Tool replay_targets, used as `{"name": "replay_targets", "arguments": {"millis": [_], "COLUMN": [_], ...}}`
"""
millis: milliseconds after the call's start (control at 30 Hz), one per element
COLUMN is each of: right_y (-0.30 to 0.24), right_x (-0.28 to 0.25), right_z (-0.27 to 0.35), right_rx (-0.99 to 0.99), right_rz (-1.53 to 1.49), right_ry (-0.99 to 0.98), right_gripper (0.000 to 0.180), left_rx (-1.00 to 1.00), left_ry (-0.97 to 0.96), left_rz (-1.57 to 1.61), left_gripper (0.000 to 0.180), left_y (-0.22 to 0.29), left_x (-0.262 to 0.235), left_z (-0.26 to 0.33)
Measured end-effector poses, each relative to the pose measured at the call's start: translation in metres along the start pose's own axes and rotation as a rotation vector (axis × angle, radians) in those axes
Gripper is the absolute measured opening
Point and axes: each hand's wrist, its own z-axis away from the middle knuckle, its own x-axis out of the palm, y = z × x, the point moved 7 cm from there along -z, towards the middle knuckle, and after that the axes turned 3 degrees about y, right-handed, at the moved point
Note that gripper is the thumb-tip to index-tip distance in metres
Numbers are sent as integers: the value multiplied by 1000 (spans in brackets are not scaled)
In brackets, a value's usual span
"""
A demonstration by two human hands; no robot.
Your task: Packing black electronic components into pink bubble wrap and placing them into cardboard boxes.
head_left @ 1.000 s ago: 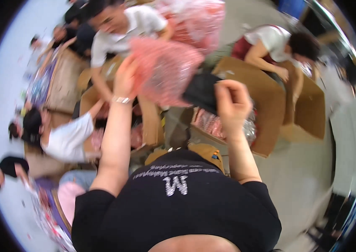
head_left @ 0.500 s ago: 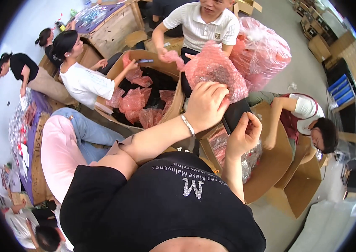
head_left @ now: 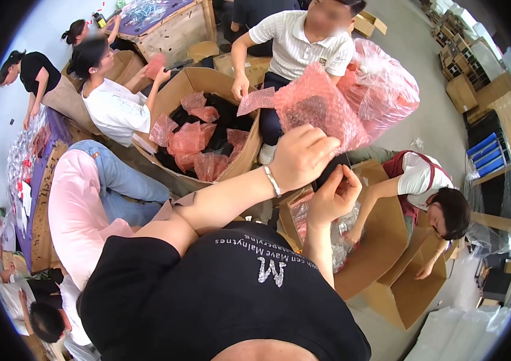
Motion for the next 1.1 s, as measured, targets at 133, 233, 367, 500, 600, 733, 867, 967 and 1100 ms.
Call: {"name": "replay_targets", "arguments": {"millis": [133, 233, 367, 500, 600, 733, 867, 967, 1100], "right_y": [15, 24, 14, 18, 17, 27, 11, 10, 13], "right_x": [-4, -7, 18, 32, 32, 23, 33, 37, 38], "right_z": [-9, -13, -8, 10, 0, -8, -3, 11, 18], "right_rx": [128, 277, 438, 431, 533, 430, 481, 503, 525], "right_rz": [-12, -165, -484, -592, -762, -623, -729, -716, -720], "right_ry": [31, 123, 39, -176, -101, -23, -55, -63, -24], "right_gripper": [10, 10, 15, 22, 29, 30, 31, 26, 14], "left_rx": [147, 114, 58, 69, 66, -601, -1117, -1058, -1107], "left_ry": [-86, -64, -27, -53, -173, 92, -106, -67, -44], "left_rz": [71, 20, 145, 164, 187, 423, 1326, 1495, 1476], "left_gripper": [16, 16, 20, 23, 22, 34, 44, 48, 46], "left_y": [24, 13, 9, 15, 13, -55, -86, -61, -42], "left_x": [14, 2, 1, 8, 2, -31, 12, 19, 26], "left_z": [22, 29, 31, 18, 27, 39, 48, 27, 32]}}
